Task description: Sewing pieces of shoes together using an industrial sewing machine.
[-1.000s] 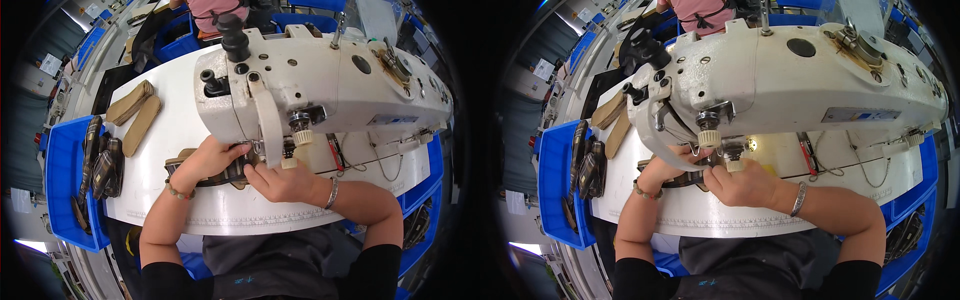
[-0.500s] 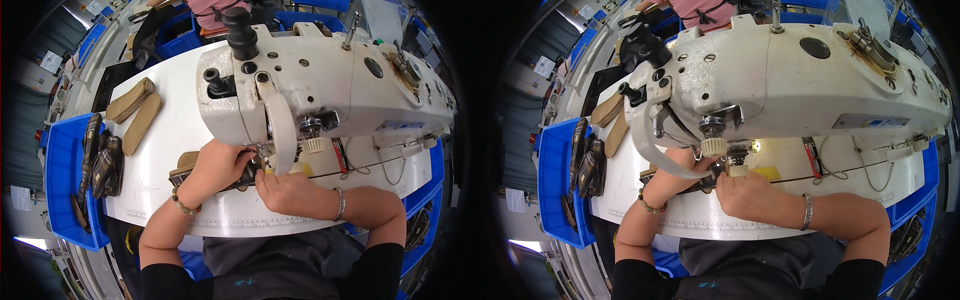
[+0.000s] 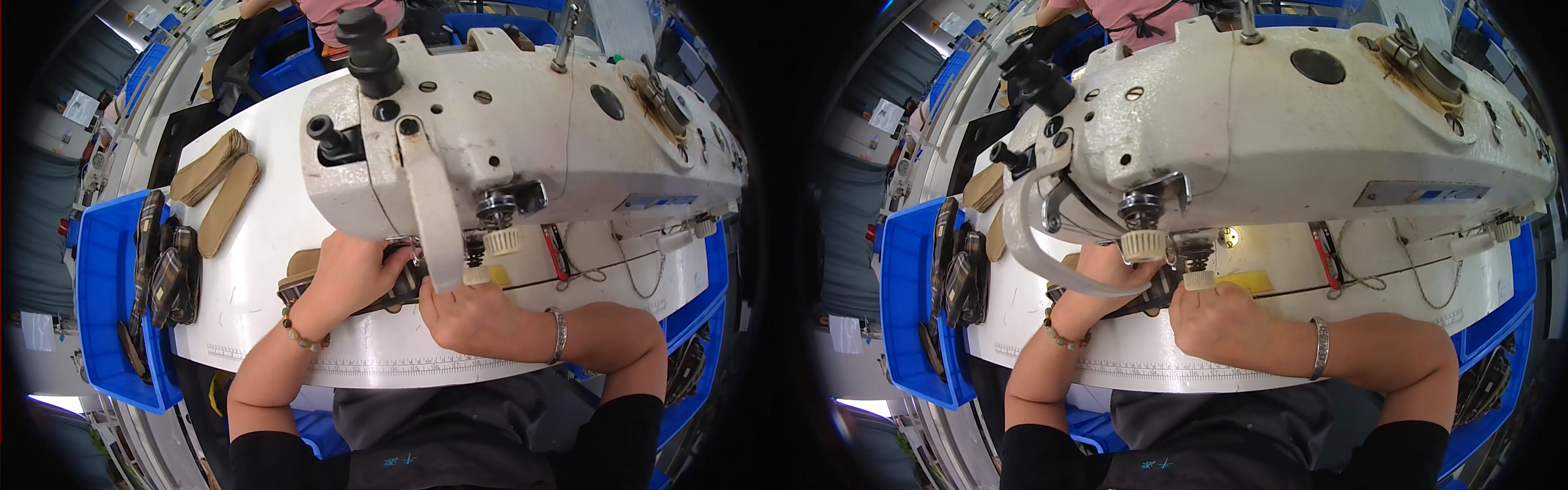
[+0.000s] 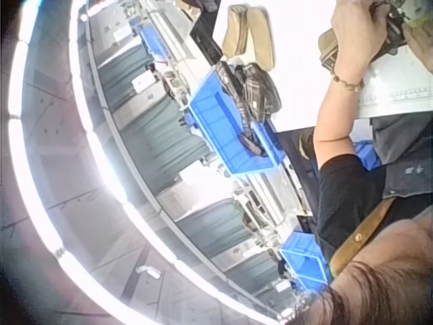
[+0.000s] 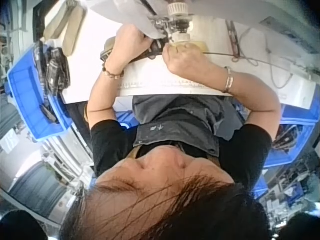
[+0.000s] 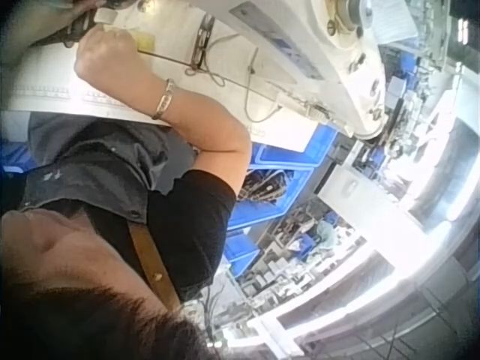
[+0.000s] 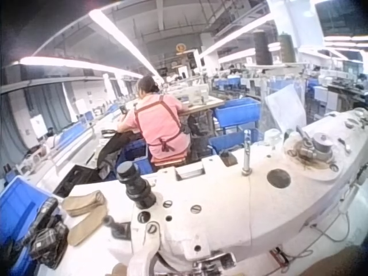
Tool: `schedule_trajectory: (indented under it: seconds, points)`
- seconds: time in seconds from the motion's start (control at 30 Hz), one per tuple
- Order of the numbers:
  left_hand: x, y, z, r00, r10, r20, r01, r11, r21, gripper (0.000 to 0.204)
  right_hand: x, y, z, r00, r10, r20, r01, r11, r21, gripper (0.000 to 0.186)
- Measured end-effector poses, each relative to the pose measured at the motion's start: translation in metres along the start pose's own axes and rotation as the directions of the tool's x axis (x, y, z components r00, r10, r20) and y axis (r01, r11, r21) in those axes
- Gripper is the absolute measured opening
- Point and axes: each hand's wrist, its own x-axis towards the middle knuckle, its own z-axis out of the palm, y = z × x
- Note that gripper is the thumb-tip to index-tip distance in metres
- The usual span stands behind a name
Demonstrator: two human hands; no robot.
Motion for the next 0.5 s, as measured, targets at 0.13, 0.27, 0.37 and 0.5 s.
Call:
schedule_trajectory:
  seconds: [0.13,0.27,0.37,0.5]
  points:
    - [0.001,0.002,0.003,0.998,-0.045,-0.035,0.044,0.999,-0.011,0.018,0.000,0.000,0.001,1.000,0.020,0.004,-0.020,0.999,0.040,0.025]
    - [0.001,0.001,0.008,0.993,0.008,-0.122,0.001,0.998,0.067,0.019,0.002,0.001,-0.001,0.999,0.050,0.018,-0.051,0.995,0.082,0.017]
    - [0.003,0.002,0.007,0.998,-0.050,-0.037,0.054,0.994,0.098,0.020,0.003,0.001,-0.002,0.998,0.054,0.024,-0.056,0.993,0.100,0.011]
    - [0.004,-0.003,0.012,0.998,-0.057,-0.016,0.058,0.996,0.074,0.020,0.002,0.002,0.000,0.997,0.060,0.043,-0.064,0.992,0.106,0.013]
